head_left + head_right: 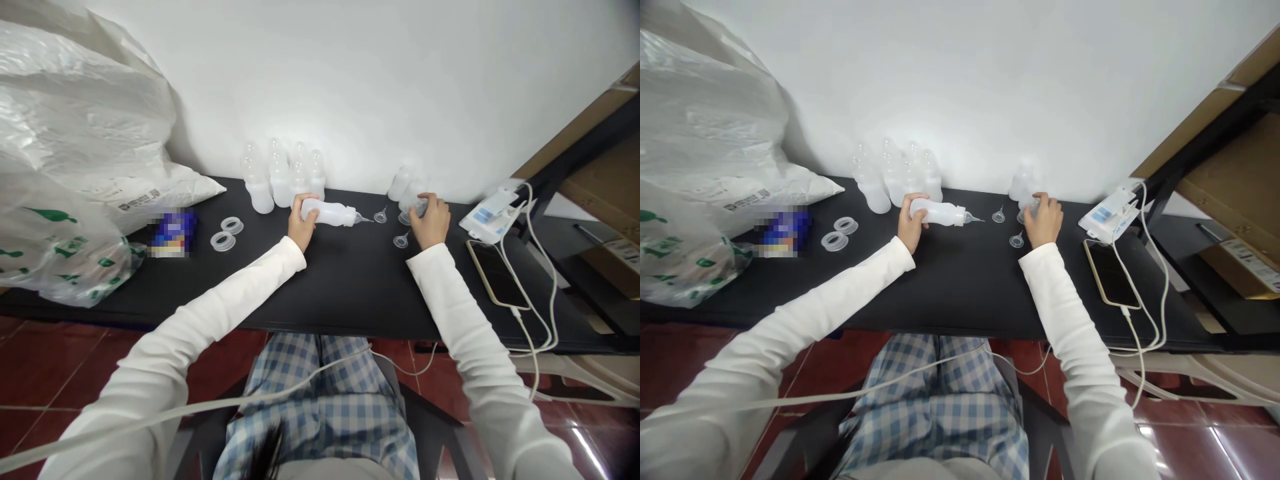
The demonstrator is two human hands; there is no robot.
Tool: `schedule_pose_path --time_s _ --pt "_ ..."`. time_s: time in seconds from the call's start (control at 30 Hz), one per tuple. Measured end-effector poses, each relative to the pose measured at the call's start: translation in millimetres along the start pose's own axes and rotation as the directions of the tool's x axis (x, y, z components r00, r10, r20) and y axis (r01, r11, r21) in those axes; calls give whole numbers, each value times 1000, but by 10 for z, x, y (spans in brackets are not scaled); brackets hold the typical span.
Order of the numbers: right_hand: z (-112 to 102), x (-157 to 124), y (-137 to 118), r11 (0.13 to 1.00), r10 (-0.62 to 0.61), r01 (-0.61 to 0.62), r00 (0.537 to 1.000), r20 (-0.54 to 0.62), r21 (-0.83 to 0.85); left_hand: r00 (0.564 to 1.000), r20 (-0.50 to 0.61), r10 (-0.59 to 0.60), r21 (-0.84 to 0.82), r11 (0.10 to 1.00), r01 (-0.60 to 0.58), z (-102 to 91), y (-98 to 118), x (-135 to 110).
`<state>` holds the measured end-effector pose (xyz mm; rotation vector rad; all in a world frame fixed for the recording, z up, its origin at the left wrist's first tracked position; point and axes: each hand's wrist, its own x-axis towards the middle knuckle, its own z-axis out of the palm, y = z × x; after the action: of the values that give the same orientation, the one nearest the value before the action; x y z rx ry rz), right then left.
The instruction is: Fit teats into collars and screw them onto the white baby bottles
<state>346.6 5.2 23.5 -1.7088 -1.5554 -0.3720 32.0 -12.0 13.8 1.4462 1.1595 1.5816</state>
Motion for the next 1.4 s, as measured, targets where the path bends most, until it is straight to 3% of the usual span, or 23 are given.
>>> schedule_pose_path --time_s 0.1,0.2,0.4,0.63,0.77,0.87,1.03,1.17,1.23,1.3,1.4 --pt "-75 17 -70 997 24 -16 994 -103 82 999 -29 -17 -32 999 16 8 14 -5" --pt "-133 -25 -207 962 12 44 979 -206 269 998 -48 -43 -39 998 41 12 17 -1" --pt "-27 -315 -537 839 -150 203 978 -144 505 996 -53 -71 -60 996 68 18 -15 21" --pt "7 -453 -724 731 -377 322 925 -38 602 995 -37 -95 -124 988 90 25 -2 21" --pt "7 -467 -766 713 -442 330 897 32 618 998 35 -52 -175 983 57 23 24 9" --pt "32 -476 -747 695 -457 333 889 34 637 986 129 -101 -188 974 124 19 29 -7" --pt "93 -485 -669 667 -494 371 869 11 646 900 325 -290 -173 918 358 23 68 -51" --pt "166 -517 -668 629 -511 503 842 -172 593 769 499 -400 -113 850 515 38 198 -96" --pt "196 -543 -693 643 -457 518 850 -260 564 733 556 -392 -100 844 527 55 258 -121" --pt "211 -573 -726 683 -377 485 874 -306 546 768 544 -337 -116 877 467 74 284 -147" --pt "198 -616 -775 768 -254 384 917 -307 512 872 452 -189 -106 959 263 84 245 -171"
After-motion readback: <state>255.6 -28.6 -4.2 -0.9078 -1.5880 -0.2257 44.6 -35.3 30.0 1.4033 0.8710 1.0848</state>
